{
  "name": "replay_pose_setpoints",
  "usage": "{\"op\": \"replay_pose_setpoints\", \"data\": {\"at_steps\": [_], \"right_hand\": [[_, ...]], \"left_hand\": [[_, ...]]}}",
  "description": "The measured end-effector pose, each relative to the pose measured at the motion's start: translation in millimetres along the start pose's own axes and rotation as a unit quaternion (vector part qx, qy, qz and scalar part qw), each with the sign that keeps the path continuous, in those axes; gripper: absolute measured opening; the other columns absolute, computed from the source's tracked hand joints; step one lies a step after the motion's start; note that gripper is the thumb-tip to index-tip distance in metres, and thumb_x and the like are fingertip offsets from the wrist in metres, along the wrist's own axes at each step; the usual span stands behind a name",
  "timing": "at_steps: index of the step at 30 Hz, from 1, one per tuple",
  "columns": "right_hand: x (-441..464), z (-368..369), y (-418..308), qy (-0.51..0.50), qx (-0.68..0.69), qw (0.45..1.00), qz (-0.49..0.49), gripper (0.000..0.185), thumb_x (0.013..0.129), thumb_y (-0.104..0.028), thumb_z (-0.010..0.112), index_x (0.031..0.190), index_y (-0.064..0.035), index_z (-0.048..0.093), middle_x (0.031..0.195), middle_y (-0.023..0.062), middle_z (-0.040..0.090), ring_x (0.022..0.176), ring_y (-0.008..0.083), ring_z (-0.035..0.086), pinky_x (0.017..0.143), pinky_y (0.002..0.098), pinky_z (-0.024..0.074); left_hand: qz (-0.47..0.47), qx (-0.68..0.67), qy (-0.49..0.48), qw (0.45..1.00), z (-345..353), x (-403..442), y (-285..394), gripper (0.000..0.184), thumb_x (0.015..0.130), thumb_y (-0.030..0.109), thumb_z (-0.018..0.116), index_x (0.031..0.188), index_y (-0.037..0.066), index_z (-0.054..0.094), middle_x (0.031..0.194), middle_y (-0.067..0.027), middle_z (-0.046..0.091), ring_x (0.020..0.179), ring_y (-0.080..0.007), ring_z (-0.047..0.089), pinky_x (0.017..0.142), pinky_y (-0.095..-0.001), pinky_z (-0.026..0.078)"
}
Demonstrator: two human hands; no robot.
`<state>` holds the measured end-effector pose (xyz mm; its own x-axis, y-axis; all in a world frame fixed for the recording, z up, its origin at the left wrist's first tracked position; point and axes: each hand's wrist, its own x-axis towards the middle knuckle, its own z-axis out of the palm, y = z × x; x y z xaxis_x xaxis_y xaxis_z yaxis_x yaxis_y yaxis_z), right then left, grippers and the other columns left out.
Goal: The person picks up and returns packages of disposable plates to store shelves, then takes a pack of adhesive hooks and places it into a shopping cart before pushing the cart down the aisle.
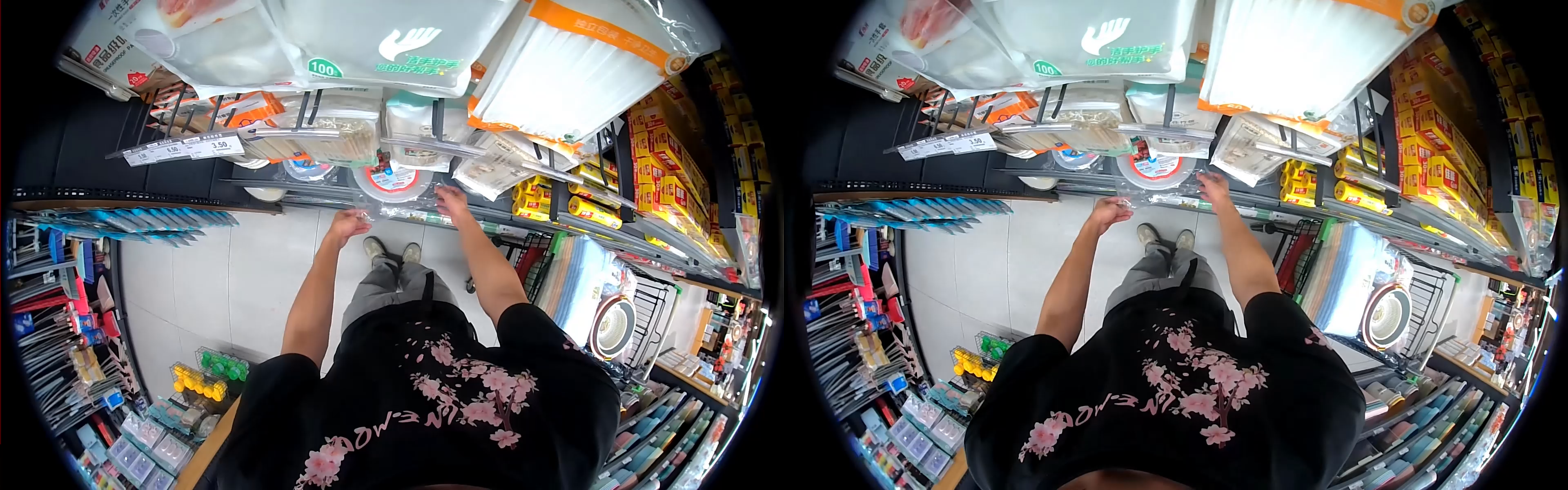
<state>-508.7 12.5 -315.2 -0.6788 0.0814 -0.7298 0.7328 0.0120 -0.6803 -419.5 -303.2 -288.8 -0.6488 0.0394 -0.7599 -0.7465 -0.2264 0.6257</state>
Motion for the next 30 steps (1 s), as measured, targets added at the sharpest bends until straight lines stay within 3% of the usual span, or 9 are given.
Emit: {"op": "replay_pose_setpoints", "data": {"at_steps": [2, 4, 7, 8, 12, 19, 24, 27, 30], "right_hand": [[-8.8, -2.0, -15.0, 0.013, -0.017, 1.0, -0.008, 0.064, 0.078, -0.051, 0.079, 0.122, -0.0076, 0.061, 0.12, 0.0131, 0.065, 0.11, 0.0275, 0.064, 0.089, 0.0455, 0.0533], [-16.8, -4.6, -39.9, 0.051, -0.382, 0.922, -0.032, 0.077, 0.072, -0.067, 0.074, 0.116, -0.0035, 0.067, 0.118, 0.0184, 0.068, 0.108, 0.0287, 0.065, 0.088, 0.0422, 0.0536], [-0.1, -8.1, -44.5, 0.005, -0.475, 0.88, -0.024, 0.09, 0.067, -0.078, 0.068, 0.112, -0.0004, 0.069, 0.118, 0.0233, 0.067, 0.109, 0.0292, 0.066, 0.088, 0.0396, 0.0531], [10.0, -7.8, -44.1, -0.029, -0.491, 0.87, -0.024, 0.081, 0.072, -0.069, 0.073, 0.113, 0.0013, 0.068, 0.116, 0.019, 0.068, 0.106, 0.0294, 0.066, 0.085, 0.0436, 0.0549], [32.9, 2.4, -9.0, -0.158, -0.177, 0.971, -0.012, 0.057, 0.081, -0.033, 0.081, 0.123, 0.0001, 0.059, 0.114, 0.0105, 0.062, 0.095, 0.0238, 0.064, 0.074, 0.04, 0.0569], [-14.6, 4.2, -20.3, -0.134, -0.078, 0.988, -0.016, 0.055, 0.08, -0.024, 0.082, 0.123, 0.0008, 0.058, 0.108, 0.0106, 0.065, 0.083, 0.0172, 0.063, 0.066, 0.0332, 0.0551], [-48.8, -8.3, -4.4, -0.102, -0.051, 0.989, -0.093, 0.034, 0.082, -0.016, 0.078, 0.107, -0.0014, 0.06, 0.079, 0.0044, 0.064, 0.059, 0.0113, 0.058, 0.05, 0.0268, 0.0457], [-82.2, -20.0, 2.8, -0.083, -0.033, 0.988, -0.127, 0.033, 0.084, -0.016, 0.076, 0.108, -0.0003, 0.059, 0.077, 0.0045, 0.064, 0.056, 0.0107, 0.057, 0.048, 0.0273, 0.0435], [-116.3, -34.5, 11.4, -0.095, -0.01, 0.987, -0.127, 0.029, 0.087, -0.013, 0.072, 0.11, -0.0008, 0.058, 0.082, 0.0054, 0.066, 0.061, 0.0099, 0.058, 0.052, 0.0261, 0.0444]], "left_hand": [[-0.008, 0.013, -0.019, 1.0, 6.5, -12.2, 2.3, 0.036, 0.088, -0.008, 0.051, 0.12, -0.002, 0.065, 0.103, -0.0147, 0.067, 0.086, -0.0252, 0.072, 0.077, -0.0335, 0.062], [-0.02, 0.069, -0.066, 0.995, 10.4, -22.9, 1.7, 0.04, 0.085, -0.011, 0.049, 0.121, -0.002, 0.065, 0.1, -0.0135, 0.067, 0.083, -0.0233, 0.071, 0.077, -0.0326, 0.061], [-0.041, 0.116, -0.102, 0.987, 9.5, -43.1, -0.5, 0.042, 0.083, -0.011, 0.049, 0.12, -0.002, 0.066, 0.097, -0.0119, 0.067, 0.08, -0.0212, 0.07, 0.077, -0.0314, 0.061], [-0.049, 0.126, -0.097, 0.986, 10.2, -49.7, -1.1, 0.042, 0.082, -0.012, 0.048, 0.119, -0.001, 0.067, 0.095, -0.0107, 0.066, 0.079, -0.02, 0.069, 0.077, -0.0304, 0.061], [-0.058, 0.15, -0.089, 0.983, 9.4, -59.3, -12.0, 0.042, 0.082, -0.011, 0.048, 0.118, 0.001, 0.068, 0.093, -0.0097, 0.066, 0.078, -0.0191, 0.069, 0.077, -0.0297, 0.061], [-0.028, 0.165, -0.018, 0.986, 13.4, -78.8, -23.1, 0.038, 0.084, -0.005, 0.05, 0.114, 0.007, 0.07, 0.093, -0.0065, 0.067, 0.08, -0.0163, 0.068, 0.073, -0.0293, 0.058], [-0.008, 0.167, -0.003, 0.986, 17.2, -103.6, -36.0, 0.037, 0.084, -0.005, 0.048, 0.112, 0.006, 0.071, 0.093, -0.007, 0.067, 0.083, -0.0169, 0.068, 0.074, -0.0298, 0.056], [-0.016, 0.15, -0.03, 0.988, 19.4, -117.8, -41.3, 0.046, 0.084, -0.005, 0.047, 0.126, 0.006, 0.062, 0.1, -0.0085, 0.065, 0.088, -0.0184, 0.067, 0.076, -0.0297, 0.055], [0.096, 0.014, 0.073, 0.993, 26.8, -130.8, -40.9, 0.073, 0.084, -0.003, 0.047, 0.153, 0.009, 0.028, 0.119, -0.0155, 0.058, 0.103, -0.0226, 0.063, 0.084, -0.0326, 0.053]]}}
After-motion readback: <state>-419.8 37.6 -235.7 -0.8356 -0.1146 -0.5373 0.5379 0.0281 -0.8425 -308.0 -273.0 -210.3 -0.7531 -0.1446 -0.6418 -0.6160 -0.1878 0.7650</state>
